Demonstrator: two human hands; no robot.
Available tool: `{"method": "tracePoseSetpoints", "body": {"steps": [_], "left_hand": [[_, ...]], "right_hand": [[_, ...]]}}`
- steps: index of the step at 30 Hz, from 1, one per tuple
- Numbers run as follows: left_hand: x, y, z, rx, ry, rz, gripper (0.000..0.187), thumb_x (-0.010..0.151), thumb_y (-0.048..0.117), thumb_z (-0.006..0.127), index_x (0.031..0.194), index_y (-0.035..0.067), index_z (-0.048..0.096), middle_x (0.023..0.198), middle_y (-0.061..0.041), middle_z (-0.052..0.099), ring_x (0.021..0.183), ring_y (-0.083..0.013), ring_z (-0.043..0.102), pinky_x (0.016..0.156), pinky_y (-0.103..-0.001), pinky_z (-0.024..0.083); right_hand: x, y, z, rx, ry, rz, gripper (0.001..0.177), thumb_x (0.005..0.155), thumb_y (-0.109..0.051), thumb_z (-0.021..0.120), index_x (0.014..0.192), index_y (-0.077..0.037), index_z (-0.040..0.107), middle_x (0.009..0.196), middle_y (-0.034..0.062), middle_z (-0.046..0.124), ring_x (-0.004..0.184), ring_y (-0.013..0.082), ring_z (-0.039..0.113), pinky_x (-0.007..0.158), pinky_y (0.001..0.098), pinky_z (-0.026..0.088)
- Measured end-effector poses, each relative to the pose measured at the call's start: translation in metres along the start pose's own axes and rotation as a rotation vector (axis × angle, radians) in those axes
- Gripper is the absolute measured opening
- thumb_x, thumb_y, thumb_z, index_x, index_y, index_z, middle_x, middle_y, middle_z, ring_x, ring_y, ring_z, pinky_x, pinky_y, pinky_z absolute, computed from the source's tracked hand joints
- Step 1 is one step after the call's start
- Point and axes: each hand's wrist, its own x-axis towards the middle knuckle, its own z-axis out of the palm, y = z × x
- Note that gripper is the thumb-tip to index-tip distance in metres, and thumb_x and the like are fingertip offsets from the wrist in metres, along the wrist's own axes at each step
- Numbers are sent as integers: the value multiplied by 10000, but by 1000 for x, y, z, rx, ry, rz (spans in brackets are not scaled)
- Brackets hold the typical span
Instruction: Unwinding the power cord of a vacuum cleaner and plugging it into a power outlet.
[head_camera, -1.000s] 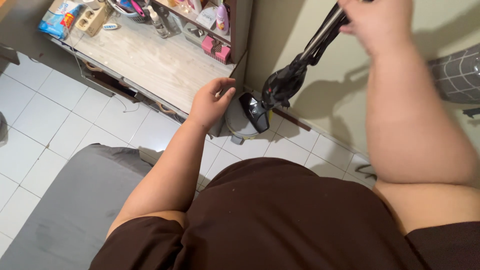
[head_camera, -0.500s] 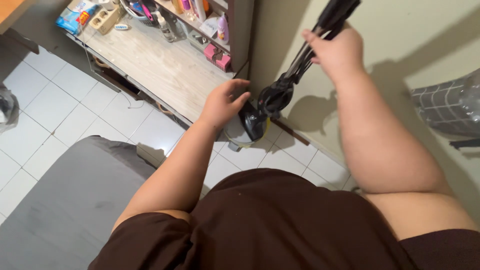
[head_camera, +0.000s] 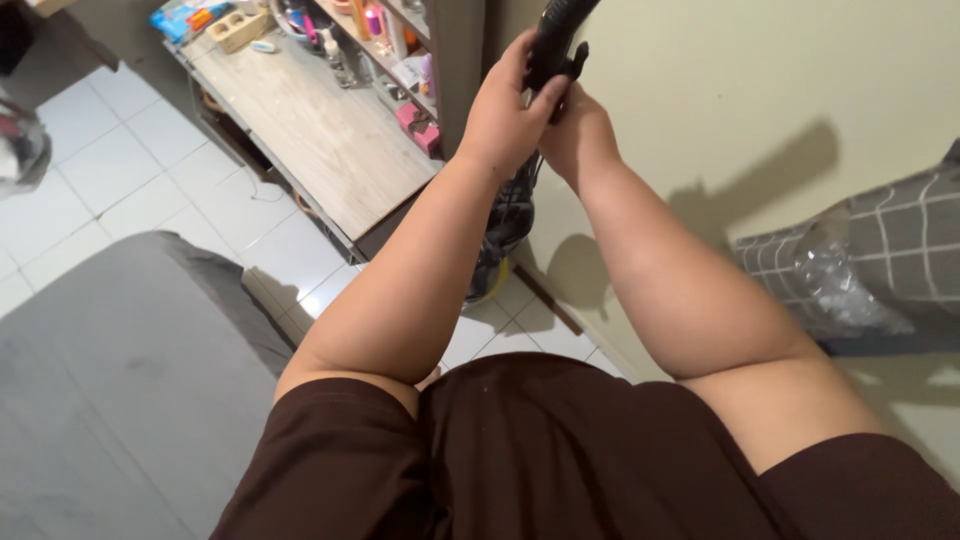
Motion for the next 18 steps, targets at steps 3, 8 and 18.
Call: {"method": "tracePoseSetpoints", "body": {"steps": [3,8,18], "left_hand": [[-7,-5,-3,144,80,-17,464,990,101,716,1407,54,518,1260,-141,706,1177,-280,696,1019,-373,546],[-15,7,-13,287,129,-12,388,986,85,698,1341,41,549,1180,-157,706,1109,-327,679,958,-378,545],[-4,2,-34,273,72,-34,385,981,105,688,1330,35,543,1138,-161,712,1040,-301,713,915,-367,555]], "right_hand": [[-15,-14,-2,-37,-55,34,426,932,-230,706,1300,-58,581,1129,93,732,1037,202,708,862,330,547],[-26,-12,5,-58,-83,98,494,898,-254,739,1316,-62,560,1029,112,741,922,210,726,794,349,561],[-48,13,29,133,67,102,478,902,-159,776,1263,-31,491,1024,72,666,833,179,695,715,343,575]]}}
